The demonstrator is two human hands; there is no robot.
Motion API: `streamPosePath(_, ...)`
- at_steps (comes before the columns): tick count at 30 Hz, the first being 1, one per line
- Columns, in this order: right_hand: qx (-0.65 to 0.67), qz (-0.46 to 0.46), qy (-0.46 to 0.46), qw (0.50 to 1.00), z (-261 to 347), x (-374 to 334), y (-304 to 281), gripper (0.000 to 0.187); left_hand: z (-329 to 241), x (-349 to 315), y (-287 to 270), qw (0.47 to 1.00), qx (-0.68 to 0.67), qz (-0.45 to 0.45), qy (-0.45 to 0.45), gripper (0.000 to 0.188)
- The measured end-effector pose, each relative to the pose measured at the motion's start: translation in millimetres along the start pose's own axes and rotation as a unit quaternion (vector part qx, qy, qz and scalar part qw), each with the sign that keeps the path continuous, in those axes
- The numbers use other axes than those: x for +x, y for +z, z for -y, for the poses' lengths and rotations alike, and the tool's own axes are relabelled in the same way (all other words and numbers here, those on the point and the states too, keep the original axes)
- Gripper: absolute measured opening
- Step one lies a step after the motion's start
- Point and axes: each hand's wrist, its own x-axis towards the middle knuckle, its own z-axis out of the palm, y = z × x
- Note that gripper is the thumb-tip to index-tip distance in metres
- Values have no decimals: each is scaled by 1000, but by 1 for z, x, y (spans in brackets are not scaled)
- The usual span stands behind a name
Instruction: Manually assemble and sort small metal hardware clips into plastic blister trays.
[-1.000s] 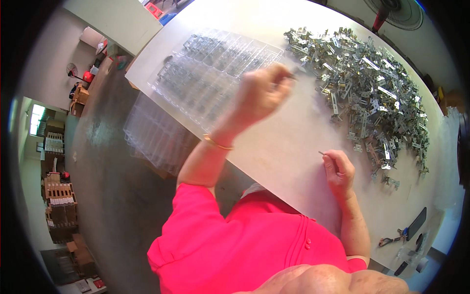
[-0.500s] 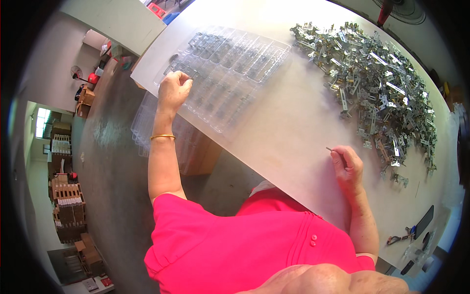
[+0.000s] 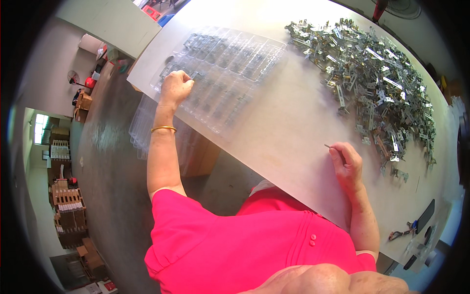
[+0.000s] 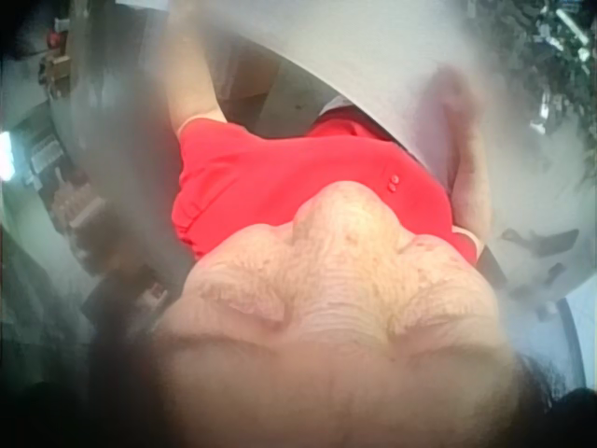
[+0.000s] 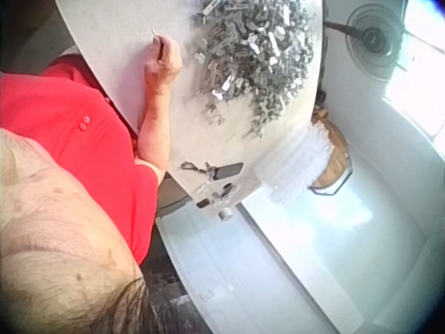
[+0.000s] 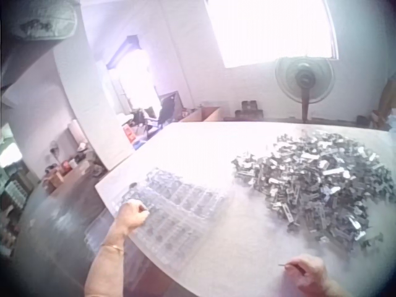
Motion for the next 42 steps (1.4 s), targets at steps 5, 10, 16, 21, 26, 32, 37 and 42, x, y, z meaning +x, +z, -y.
streamPosePath(5, 7, -3, -1, 1000, -1, 1, 0, 8, -1, 4, 3, 999, 17, 38, -19, 20)
streamPosePath(10, 11, -1, 3, 1000, 1, 2, 0, 8, -5, 5, 7, 999, 29, 36, -11, 19)
streamPosePath(16, 12, -2, -4, 1000, 1, 0, 0, 8, -9, 6, 5, 992, 51, 95, -59, 22)
streamPosePath(21, 0, -4, 7, 1000, 3, -2, -3, 8, -11, 9, 9, 994, 34, 92, -41, 23)
streamPosePath(26, 31, 2, -16, 999, -5, 1, -3, 9, -34, -5, 8, 991, 84, -28, 98, 21)
streamPosePath(32, 22, 1, -21, 1000, -9, 0, -3, 9, -162, -38, 19, 963, -124, -103, 218, 5)
streamPosePath(37, 20, 1, -44, 999, -12, -4, -2, 8, -238, -51, 58, 914, -174, -98, 352, 7)
streamPosePath(42, 28, 11, -49, 998, -13, -7, -3, 8, -285, -54, 87, 903, -240, -43, 354, 7)
